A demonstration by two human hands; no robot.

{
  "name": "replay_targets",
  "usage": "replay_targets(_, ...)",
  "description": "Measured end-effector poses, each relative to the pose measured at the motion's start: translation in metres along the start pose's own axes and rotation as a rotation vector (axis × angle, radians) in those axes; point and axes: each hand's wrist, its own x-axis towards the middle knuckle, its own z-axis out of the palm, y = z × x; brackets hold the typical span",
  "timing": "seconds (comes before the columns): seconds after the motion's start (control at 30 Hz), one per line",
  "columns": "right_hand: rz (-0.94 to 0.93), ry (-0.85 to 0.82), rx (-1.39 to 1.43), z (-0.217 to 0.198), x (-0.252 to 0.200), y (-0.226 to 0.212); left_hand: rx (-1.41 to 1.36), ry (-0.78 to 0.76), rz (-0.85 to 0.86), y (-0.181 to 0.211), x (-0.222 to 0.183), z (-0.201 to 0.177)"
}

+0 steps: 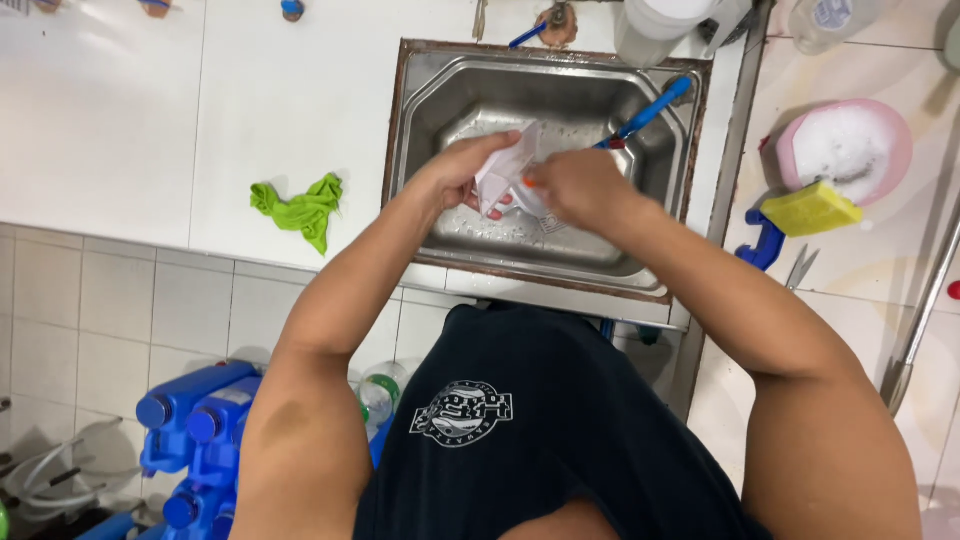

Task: Washing and scrubbing plastic components of a water purification system in a sink

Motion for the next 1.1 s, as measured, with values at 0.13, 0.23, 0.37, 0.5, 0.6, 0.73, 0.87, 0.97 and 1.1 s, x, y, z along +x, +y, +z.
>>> replay_targets(0.13, 0.192, 0.084, 0.357, -0.01, 0.002, 0.004, -0.025, -0.014, 0.103, 0.008, -0.013, 0.004)
replay_targets(0.23, 0.322, 0.157, 0.501, -0.031, -0.003, -0.004, -0.043, -0.038, 0.242, 0.014, -0.026, 0.009)
replay_targets(0.37, 0.441, 0.176, 0.512, -0.032, -0.01, -0.013, -0.074, -0.019, 0.315, 0.009, -0.031, 0.015)
replay_targets(0.5, 0.433, 0.128, 0.366, -0.042, -0.006, -0.015, -0.011, -0.039, 0.307, 0.012, -0.048, 0.021)
replay_targets(0.6, 0.326, 0.122, 0.383, -0.047, 0.002, -0.022, -0.018, -0.037, 0.299, 0.013, -0.047, 0.021)
replay_targets(0.73, 0.389, 0.107, 0.34, -0.044, 0.007, -0.018, -0.035, -0.023, 0.323, 0.007, -0.041, 0.019)
replay_targets(0.87, 0.439, 0.192, 0.512, -0.062, 0.012, -0.034, -0.042, -0.006, 0.366, 0.0, -0.018, 0.009)
replay_targets(0.97, 0.414, 0.2, 0.546, -0.07, 0.012, -0.039, -0.059, 0.007, 0.382, 0.004, -0.027, 0.011)
replay_targets(1.1, 0.423, 0.192, 0.592, -0.062, 0.013, -0.034, -0.097, 0.013, 0.378, 0.001, -0.029, 0.008)
